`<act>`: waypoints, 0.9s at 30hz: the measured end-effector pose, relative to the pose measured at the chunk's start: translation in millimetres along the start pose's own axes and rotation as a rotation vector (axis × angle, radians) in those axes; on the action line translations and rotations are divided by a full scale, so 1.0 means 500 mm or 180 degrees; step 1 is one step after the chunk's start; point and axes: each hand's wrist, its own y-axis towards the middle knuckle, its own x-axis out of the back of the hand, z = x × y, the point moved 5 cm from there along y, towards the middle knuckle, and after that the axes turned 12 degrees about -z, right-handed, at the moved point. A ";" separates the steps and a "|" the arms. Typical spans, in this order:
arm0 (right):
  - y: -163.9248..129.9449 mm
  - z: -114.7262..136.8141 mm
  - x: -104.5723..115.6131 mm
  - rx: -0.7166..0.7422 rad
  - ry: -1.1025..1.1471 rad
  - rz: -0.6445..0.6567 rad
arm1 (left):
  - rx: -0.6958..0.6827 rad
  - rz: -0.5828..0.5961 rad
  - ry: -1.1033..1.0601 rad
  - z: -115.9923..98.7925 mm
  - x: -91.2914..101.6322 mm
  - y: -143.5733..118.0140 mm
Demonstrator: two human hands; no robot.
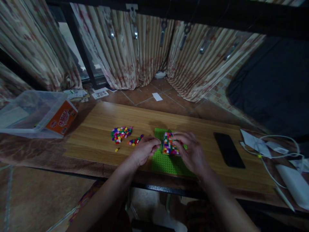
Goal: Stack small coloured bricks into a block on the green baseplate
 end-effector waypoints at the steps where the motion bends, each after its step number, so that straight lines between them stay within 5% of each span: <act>1: -0.002 -0.001 -0.001 0.0014 -0.0012 -0.0071 | 0.0004 -0.0013 0.0021 0.001 -0.001 0.001; 11: -0.028 -0.062 -0.057 -0.0545 0.0122 -0.0180 | -0.0027 -0.0089 0.0423 0.015 -0.013 0.007; 27: -0.029 -0.087 -0.063 -0.1147 0.0631 -0.0335 | -0.0192 0.0001 0.0566 0.031 -0.019 0.020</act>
